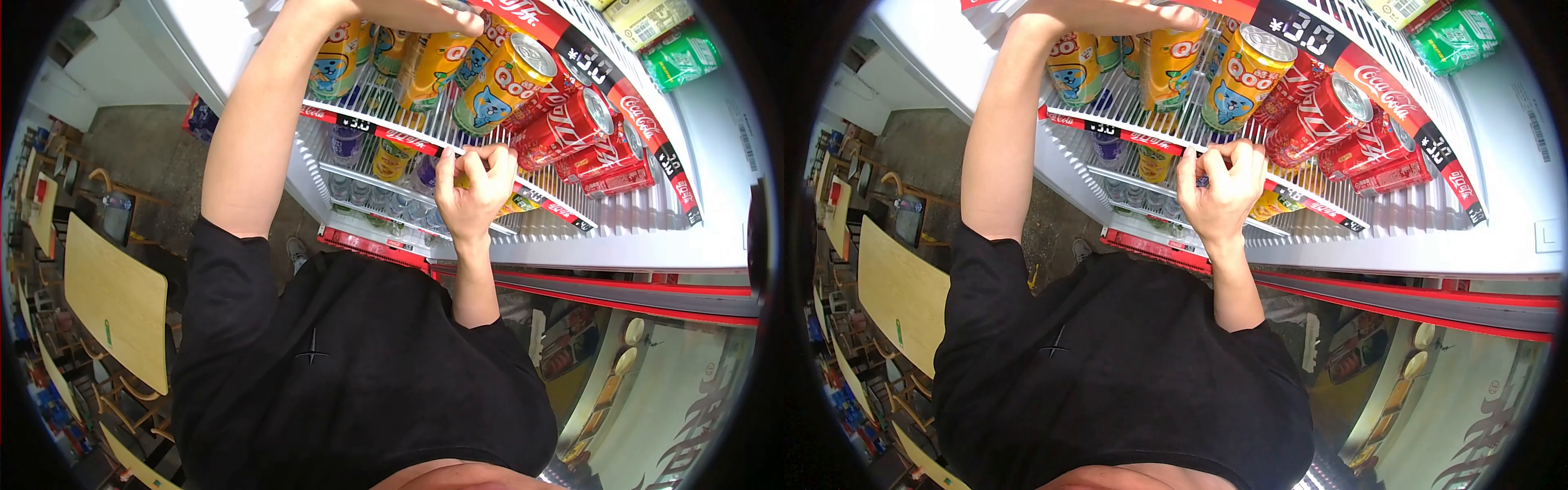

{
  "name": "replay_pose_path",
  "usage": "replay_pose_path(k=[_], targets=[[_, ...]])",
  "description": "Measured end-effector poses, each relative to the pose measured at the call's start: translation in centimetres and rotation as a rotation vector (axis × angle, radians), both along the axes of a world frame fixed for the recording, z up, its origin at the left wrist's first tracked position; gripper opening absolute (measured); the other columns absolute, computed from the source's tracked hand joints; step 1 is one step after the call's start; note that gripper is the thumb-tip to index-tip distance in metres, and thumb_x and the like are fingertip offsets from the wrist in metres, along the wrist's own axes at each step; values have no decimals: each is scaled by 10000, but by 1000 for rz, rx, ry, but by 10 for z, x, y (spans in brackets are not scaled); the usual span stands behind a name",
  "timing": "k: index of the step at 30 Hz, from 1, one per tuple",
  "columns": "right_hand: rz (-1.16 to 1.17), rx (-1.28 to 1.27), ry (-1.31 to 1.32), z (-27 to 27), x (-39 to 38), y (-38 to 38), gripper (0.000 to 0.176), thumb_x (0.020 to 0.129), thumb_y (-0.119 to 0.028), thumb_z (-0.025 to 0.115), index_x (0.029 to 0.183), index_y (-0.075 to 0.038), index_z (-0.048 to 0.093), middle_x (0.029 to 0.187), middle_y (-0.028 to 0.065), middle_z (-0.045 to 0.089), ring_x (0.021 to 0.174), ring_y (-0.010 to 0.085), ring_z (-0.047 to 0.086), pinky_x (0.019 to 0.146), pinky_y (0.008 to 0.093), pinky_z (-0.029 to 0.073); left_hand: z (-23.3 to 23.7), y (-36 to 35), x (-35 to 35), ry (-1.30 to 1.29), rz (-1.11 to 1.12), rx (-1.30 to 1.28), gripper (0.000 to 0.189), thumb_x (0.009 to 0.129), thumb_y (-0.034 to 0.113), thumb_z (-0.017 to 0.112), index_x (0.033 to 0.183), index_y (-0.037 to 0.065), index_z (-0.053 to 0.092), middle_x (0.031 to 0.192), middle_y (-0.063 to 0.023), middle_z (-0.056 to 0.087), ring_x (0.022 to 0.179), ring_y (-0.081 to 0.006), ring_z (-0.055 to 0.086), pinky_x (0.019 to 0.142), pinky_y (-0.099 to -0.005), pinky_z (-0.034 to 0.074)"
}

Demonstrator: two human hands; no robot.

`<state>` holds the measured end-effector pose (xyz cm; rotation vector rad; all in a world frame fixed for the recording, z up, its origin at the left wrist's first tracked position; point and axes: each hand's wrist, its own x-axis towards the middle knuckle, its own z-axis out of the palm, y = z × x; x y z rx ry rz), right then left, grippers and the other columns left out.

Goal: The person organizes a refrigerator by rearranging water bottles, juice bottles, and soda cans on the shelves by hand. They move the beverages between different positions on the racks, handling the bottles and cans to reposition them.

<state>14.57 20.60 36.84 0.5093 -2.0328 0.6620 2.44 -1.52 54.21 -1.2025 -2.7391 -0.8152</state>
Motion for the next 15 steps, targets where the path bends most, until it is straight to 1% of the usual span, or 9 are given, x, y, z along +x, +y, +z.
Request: replay_pose_path(k=[15], targets=[[-8, 4, -3, 1, 1, 0, 271, 744, -107, 824, 662, -82, 567, 808, 87, 527, 776, 281, 512, 680, 414, 412, -3, 1, -4, 7, -13, 20, 781, 867, 623, 736, 1408, 81, 583, 1407, -103, 623, 1254, -204, 598, 1065, -337, 501]])
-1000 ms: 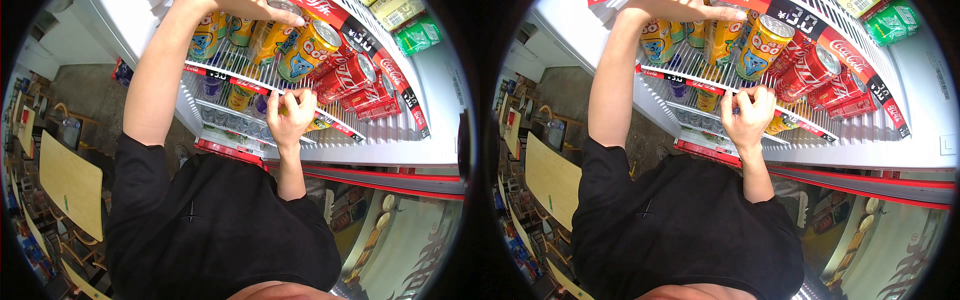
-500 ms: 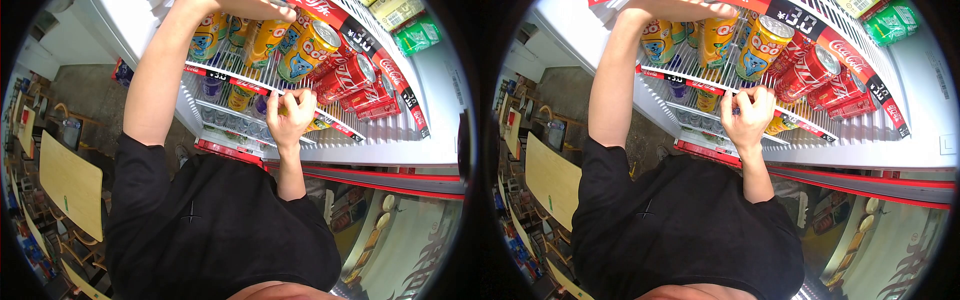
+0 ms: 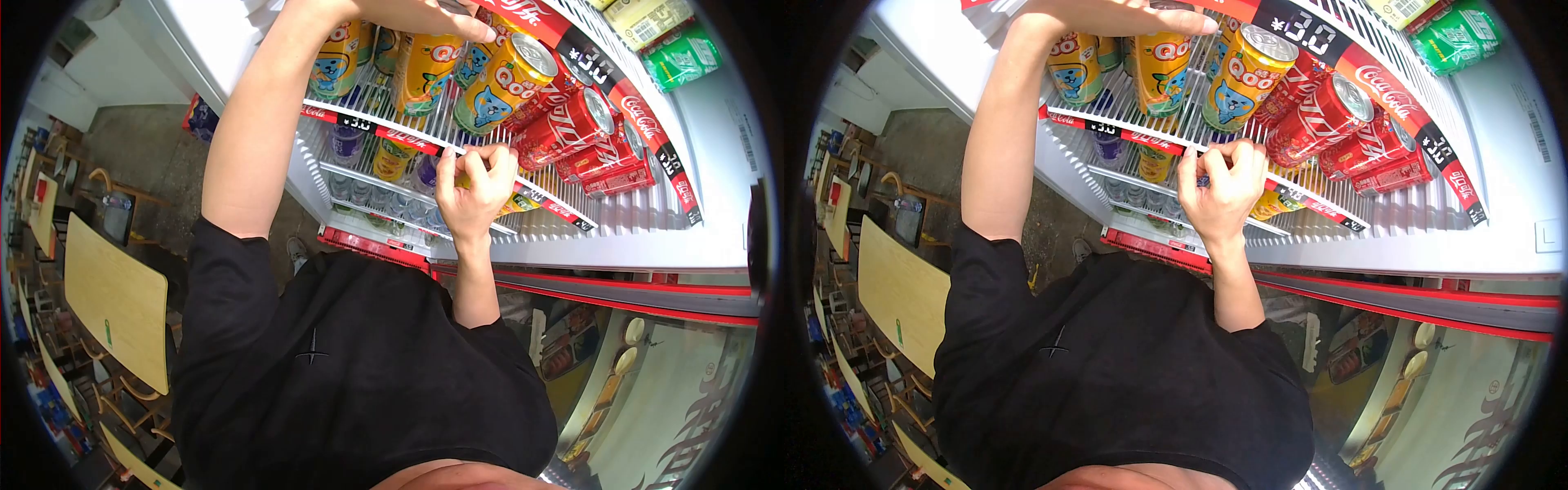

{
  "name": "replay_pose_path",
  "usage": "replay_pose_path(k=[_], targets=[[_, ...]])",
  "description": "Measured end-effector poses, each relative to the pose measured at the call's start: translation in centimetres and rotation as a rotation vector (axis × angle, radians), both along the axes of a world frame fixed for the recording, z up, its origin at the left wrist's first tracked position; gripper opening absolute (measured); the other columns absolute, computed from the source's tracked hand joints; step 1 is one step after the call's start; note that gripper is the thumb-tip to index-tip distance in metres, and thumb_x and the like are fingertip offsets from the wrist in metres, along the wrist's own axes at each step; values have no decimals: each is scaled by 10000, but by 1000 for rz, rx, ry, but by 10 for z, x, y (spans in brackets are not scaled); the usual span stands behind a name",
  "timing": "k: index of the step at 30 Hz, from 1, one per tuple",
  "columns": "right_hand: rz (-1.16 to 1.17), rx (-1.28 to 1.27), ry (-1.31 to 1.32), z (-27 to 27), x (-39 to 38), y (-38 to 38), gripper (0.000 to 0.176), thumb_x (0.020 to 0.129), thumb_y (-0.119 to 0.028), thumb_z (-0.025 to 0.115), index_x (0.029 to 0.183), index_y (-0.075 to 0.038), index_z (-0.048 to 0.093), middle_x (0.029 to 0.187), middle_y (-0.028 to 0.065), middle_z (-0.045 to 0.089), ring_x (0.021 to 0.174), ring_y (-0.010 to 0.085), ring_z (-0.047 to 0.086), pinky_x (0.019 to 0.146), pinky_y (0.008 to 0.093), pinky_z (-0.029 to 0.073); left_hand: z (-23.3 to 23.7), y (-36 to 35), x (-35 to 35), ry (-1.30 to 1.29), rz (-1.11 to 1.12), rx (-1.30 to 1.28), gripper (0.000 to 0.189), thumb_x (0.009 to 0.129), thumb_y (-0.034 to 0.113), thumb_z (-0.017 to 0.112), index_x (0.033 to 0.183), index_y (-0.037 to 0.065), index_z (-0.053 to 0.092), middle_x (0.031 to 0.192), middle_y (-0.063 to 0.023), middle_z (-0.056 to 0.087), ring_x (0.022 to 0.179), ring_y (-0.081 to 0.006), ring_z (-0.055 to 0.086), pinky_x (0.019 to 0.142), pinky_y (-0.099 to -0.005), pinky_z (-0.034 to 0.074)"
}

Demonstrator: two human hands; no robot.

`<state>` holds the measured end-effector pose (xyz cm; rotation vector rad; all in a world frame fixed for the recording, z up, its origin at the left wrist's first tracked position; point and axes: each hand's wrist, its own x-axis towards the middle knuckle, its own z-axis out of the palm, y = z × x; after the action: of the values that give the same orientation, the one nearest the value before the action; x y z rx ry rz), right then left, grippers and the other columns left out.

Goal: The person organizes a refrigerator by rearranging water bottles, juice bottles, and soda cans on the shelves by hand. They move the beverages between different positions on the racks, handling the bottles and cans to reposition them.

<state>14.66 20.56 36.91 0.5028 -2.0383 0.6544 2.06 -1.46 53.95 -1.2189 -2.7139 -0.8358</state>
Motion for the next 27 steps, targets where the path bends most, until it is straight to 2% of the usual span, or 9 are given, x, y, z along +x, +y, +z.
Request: replay_pose_path(k=[7, 25, 27], targets=[[3, 2, 3, 0, 0, 0, 272, 747, -108, 822, 661, -80, 565, 805, 89, 529, 775, 283, 512, 680, 416, 411, -5, 3, -2, 6, -53, 48, 783, 869, 614, 742, 1419, 82, 576, 1412, -98, 621, 1258, -200, 597, 1067, -334, 502], [2, 3, -2, 0, 0, 0, 280, 744, -110, 823, 658, -87, 558, 805, 86, 515, 767, 282, 502, 679, 414, 403, 20, 7, 25, -186, 30, 23, 795, 895, 607, 719, 1453, 75, 527, 1448, -96, 590, 1272, -189, 581, 1080, -324, 487], [1, 6, 1, 0, 0, 1, 280, 744, -110, 823, 658, -86, 557, 804, 86, 514, 768, 282, 502, 678, 414, 402, 12, 6, 19, -121, 8, 20, 784, 899, 607, 713, 1445, 74, 532, 1432, -92, 599, 1263, -192, 586, 1077, -327, 489]])
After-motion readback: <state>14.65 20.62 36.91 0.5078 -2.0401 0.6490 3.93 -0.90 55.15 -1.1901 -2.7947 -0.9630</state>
